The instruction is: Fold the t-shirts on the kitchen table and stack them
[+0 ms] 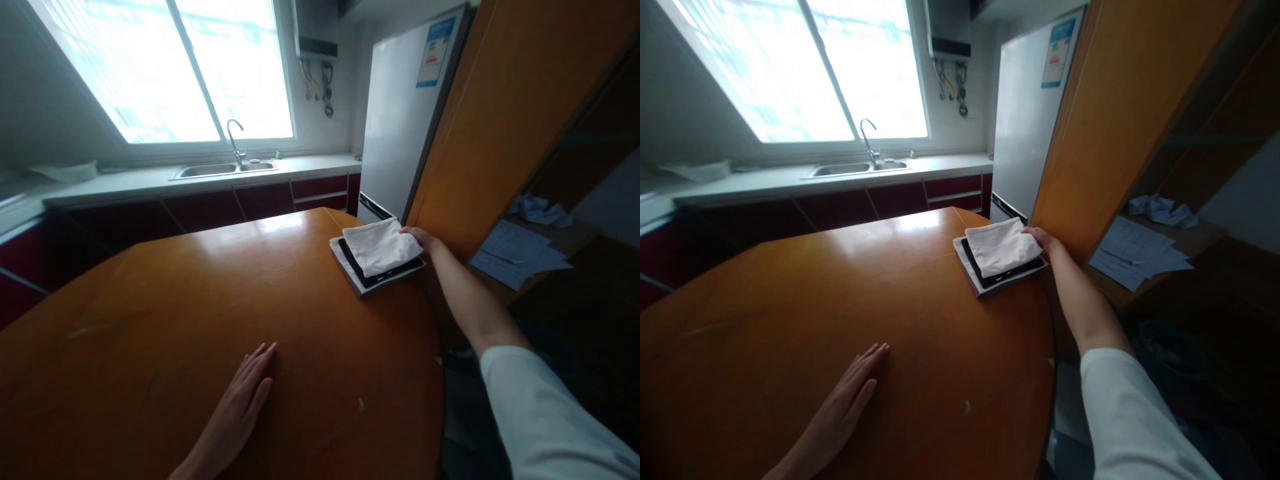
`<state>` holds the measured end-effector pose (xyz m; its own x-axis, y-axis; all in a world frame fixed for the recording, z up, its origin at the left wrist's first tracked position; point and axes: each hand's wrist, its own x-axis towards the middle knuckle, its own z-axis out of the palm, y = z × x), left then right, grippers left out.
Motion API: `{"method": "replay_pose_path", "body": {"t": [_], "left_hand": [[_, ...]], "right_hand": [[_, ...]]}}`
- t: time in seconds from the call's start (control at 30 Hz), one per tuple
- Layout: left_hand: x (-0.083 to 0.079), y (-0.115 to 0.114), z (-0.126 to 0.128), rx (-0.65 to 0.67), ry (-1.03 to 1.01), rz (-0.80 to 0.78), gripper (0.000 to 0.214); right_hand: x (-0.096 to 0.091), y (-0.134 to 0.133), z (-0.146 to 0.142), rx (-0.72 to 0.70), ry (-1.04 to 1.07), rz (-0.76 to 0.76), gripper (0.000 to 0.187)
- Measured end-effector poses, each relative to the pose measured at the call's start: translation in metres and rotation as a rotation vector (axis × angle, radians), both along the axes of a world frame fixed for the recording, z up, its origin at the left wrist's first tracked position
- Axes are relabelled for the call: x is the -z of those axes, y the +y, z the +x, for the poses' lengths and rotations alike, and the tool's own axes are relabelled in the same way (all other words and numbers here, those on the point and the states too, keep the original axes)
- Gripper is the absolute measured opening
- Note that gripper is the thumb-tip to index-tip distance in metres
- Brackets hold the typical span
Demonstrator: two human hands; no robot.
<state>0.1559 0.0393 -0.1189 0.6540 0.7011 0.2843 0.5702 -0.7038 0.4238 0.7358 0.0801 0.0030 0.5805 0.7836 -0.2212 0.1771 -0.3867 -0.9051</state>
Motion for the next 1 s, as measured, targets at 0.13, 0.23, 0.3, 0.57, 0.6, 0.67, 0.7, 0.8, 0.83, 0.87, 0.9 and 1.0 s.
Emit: {"method": "replay_pose_path", "body": {"t": [0.13, 0.23, 0.3, 0.57, 0.6, 0.67, 0.7, 0.8, 0.83, 0.87, 0.9, 1.0], "left_hand": [[0.002, 0.001, -0.001, 0.001, 0.001, 0.000, 0.052], [0.004, 0.002, -0.001, 0.014, -0.001, 0.012, 0.052], [0.004, 0.003, 0.000, 0.016, 0.001, 0.019, 0.053], [-0.003, -0.001, 0.002, 0.006, 0.025, -0.001, 0.051], [-0.004, -0.002, 0.003, 0.008, 0.024, -0.003, 0.051], [-0.006, -0.003, 0.005, 0.010, 0.025, -0.005, 0.051], [-0.008, -0.004, 0.006, 0.010, 0.025, -0.002, 0.050], [-0.014, -0.009, 0.011, 0.014, 0.018, 0.029, 0.049], [-0.017, -0.010, 0.013, 0.019, 0.015, 0.054, 0.049], [-0.020, -0.011, 0.014, 0.026, 0.015, 0.087, 0.048], [-0.023, -0.012, 0.015, 0.027, 0.019, 0.124, 0.047], [-0.030, -0.009, 0.015, -0.035, 0.056, 0.215, 0.048]], "right_hand": [[0.001, 0.010, 0.009, 0.102, -0.189, -0.013, 0.022], [0.003, 0.023, 0.000, 0.129, -0.535, -0.018, 0.029], [0.010, 0.033, -0.013, 0.058, -0.840, 0.020, 0.039], [0.041, 0.052, -0.041, -0.156, -0.927, -0.199, 0.065], [0.037, 0.050, -0.046, -0.131, -0.949, -0.167, 0.065], [0.027, 0.043, -0.064, -0.045, -1.015, -0.029, 0.062], [0.022, 0.037, -0.079, -0.015, -1.042, 0.057, 0.060], [0.016, 0.012, -0.144, -0.095, -1.043, 0.277, 0.058], [0.019, 0.003, -0.169, -0.172, -1.019, 0.327, 0.057], [0.025, -0.007, -0.196, -0.248, -0.976, 0.367, 0.057], [0.032, -0.017, -0.221, -0.322, -0.920, 0.389, 0.057], [0.061, -0.039, -0.288, -0.500, -0.772, 0.371, 0.057]]}}
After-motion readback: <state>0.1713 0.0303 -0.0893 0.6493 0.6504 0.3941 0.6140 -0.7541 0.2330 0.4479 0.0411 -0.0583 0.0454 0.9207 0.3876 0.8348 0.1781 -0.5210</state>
